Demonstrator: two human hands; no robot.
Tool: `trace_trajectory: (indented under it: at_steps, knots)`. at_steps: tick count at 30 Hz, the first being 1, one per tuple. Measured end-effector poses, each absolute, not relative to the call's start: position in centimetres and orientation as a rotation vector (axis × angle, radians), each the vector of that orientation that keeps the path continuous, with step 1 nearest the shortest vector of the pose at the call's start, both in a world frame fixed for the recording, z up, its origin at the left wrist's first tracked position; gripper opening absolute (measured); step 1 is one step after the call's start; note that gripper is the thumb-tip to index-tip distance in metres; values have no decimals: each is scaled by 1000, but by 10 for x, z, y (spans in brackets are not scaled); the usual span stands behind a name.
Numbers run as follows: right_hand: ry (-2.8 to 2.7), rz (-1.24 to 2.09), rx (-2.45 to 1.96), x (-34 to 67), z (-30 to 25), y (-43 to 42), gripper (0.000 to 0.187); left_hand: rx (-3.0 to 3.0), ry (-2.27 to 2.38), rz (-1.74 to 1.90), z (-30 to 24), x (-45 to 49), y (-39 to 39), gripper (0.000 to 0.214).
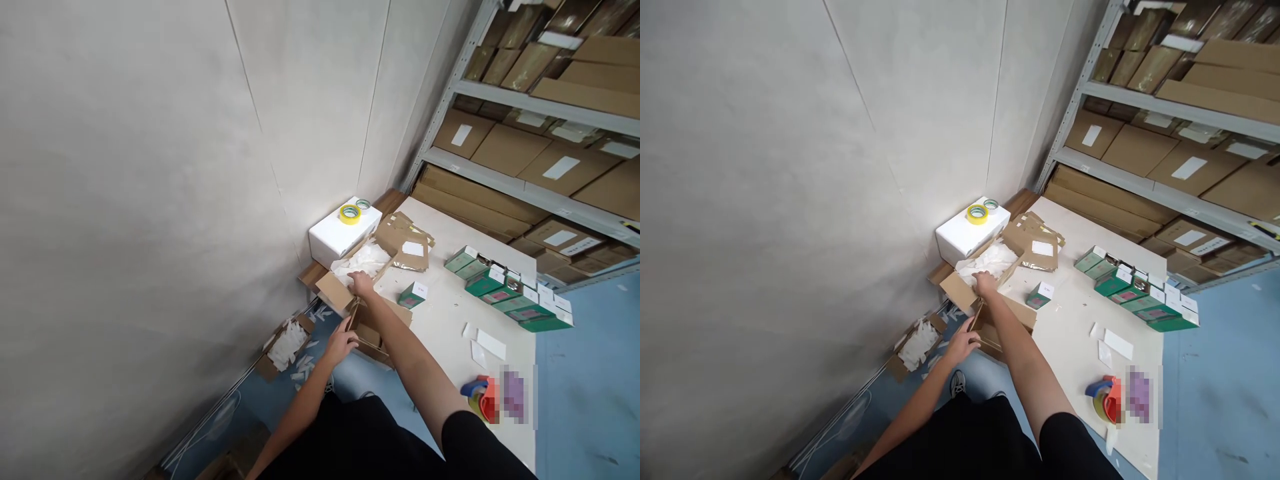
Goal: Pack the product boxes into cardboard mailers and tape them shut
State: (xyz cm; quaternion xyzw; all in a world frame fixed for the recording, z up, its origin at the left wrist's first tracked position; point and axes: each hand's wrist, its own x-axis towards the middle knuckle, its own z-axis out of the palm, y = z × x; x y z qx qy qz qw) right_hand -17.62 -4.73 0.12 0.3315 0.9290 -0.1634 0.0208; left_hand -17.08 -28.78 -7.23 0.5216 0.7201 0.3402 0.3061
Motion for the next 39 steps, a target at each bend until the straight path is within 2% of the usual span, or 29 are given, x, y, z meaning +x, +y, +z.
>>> trace_trajectory:
  at_steps: [3, 12, 17, 20, 24, 27, 32, 35, 39]
  knots:
    - [2809, -455, 1128, -183, 0, -49, 28, 1385, 1867, 919, -70, -175, -288, 12]
    - [3144, -526, 1282, -165, 19, -32, 30, 1355, 1864, 969, -72, -175, -285, 9]
    - [3288, -795, 1130, -154, 22, -25, 23, 1365, 1862, 967, -74, -171, -276, 11]
    - [3287, -1038, 1232, -144, 22, -28, 19, 1355, 1910, 945, -74, -168, -275, 14]
    - [3259, -1308, 1312, -139, 29, -33, 22, 1344, 1939, 950, -72, -163, -277, 14]
    - [3288, -1381, 1338, -141, 40, -35, 25, 1333, 1950, 976, -68, -159, -280, 12]
    - [3294, -1108, 1290, -141, 51, -38, 24, 1331, 1982, 968, -65, -157, -282, 12]
    - [3078, -851, 1230, -136, 44, -43, 17, 1326, 1978, 981, -66, -157, -281, 11]
    - [2837, -719, 1193, -131, 26, -51, 18, 1314, 1945, 979, -69, -158, -278, 8]
